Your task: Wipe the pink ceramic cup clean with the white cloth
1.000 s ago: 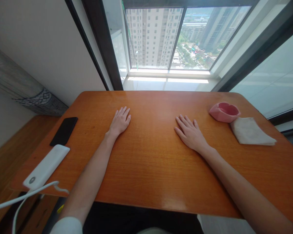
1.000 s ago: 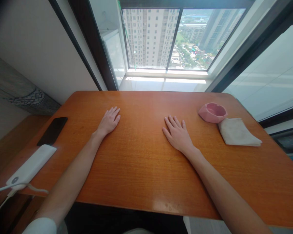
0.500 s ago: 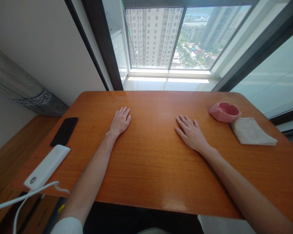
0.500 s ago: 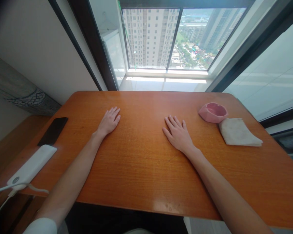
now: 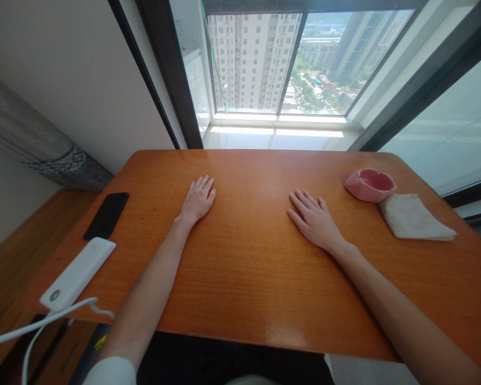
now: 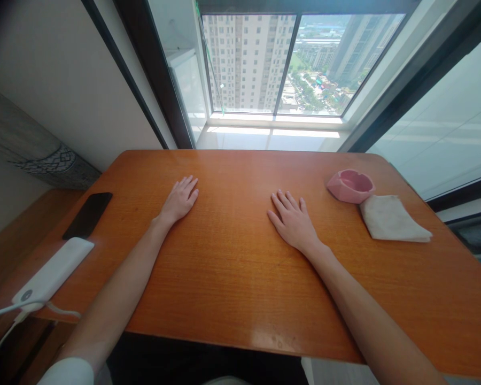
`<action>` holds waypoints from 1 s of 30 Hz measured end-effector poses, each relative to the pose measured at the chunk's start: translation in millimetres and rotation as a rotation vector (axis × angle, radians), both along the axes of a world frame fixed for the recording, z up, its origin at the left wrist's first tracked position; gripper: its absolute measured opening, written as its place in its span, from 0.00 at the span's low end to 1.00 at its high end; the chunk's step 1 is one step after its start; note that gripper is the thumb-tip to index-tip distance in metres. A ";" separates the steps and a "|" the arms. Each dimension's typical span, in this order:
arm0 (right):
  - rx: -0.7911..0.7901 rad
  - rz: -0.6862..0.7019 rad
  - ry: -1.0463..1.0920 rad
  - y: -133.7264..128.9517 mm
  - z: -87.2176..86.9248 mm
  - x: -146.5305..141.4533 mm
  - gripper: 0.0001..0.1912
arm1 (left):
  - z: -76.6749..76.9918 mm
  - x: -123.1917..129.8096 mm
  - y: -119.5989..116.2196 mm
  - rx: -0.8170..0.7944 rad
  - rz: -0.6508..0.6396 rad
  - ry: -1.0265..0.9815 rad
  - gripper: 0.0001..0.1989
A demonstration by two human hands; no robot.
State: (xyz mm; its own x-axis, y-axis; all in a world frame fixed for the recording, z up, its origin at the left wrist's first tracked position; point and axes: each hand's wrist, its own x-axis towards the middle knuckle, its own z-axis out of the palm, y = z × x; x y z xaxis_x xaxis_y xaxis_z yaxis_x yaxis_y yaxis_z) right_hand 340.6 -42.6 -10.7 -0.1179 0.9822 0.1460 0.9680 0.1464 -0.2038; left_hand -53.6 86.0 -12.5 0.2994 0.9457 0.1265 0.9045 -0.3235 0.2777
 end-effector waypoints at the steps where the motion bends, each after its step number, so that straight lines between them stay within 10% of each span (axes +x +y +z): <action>1: 0.004 0.001 0.004 -0.2 -0.1 0.1 0.35 | 0.2 -0.1 -0.1 -0.001 -0.003 -0.001 0.31; 12: 0.246 -0.024 0.182 0.8 6.0 6.8 0.30 | -0.5 0.4 0.2 0.001 0.002 0.013 0.31; 19: 0.585 -0.415 0.078 6.6 26.0 66.0 0.31 | 0.2 0.9 0.0 0.000 0.000 0.006 0.32; 30: 0.374 -0.570 0.022 7.7 4.4 125.8 0.36 | -0.8 0.3 0.6 0.000 0.002 0.000 0.32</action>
State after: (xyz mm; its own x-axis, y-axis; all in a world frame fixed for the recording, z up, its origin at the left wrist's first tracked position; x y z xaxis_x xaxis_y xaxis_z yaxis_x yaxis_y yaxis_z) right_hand 466.4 -35.0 -6.4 0.4100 0.7727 0.4846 0.9110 -0.3210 -0.2589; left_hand -53.3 86.6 -13.3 0.2977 0.9463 0.1261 0.9051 -0.3218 0.2780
